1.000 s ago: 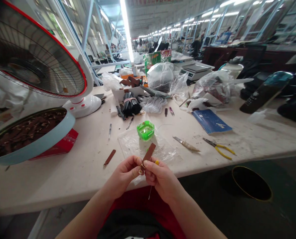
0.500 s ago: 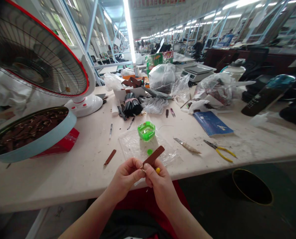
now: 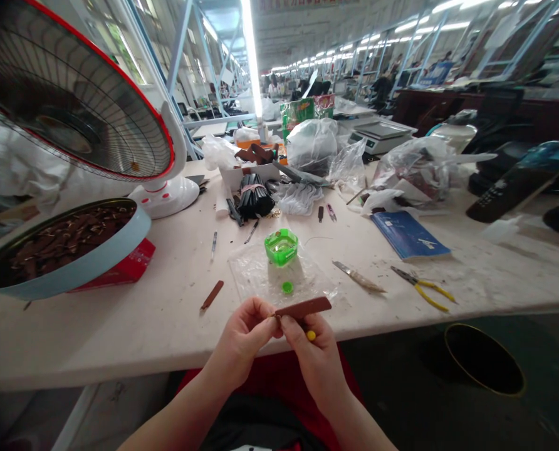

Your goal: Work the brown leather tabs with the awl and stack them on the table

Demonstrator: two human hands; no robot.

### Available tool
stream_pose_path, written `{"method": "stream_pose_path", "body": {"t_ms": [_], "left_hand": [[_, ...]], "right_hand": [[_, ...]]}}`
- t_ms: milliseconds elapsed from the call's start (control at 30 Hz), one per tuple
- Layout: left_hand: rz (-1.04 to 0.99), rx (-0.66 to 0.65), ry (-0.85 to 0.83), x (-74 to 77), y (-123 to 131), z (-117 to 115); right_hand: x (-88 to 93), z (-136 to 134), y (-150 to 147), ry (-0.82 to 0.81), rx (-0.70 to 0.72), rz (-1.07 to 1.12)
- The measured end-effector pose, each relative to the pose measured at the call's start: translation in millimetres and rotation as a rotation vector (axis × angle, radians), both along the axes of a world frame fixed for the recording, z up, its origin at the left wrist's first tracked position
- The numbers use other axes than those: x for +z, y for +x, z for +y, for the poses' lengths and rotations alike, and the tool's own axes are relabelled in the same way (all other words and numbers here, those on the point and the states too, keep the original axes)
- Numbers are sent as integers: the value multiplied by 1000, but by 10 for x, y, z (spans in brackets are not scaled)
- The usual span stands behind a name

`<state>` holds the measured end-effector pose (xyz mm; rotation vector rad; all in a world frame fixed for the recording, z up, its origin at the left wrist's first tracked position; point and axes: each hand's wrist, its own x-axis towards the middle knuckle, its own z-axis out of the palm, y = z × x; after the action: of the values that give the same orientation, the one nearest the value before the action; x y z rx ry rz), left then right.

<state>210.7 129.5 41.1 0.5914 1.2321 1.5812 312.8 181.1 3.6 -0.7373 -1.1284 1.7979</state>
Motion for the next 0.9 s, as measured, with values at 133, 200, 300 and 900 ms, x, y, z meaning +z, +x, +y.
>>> {"method": "stream_pose_path", "body": {"t_ms": [133, 200, 300, 900], "left_hand": [[38, 29, -26, -27, 24, -6], [42, 22, -40, -45, 25, -5], [54, -35, -81, -64, 6, 0], [174, -114, -99, -180, -110, -15]], "right_hand": [[3, 3, 10, 121, -15, -91], [22, 8, 14, 182, -23, -166], [64, 22, 10, 195, -43, -237], [39, 91, -58, 120, 21, -242]]}}
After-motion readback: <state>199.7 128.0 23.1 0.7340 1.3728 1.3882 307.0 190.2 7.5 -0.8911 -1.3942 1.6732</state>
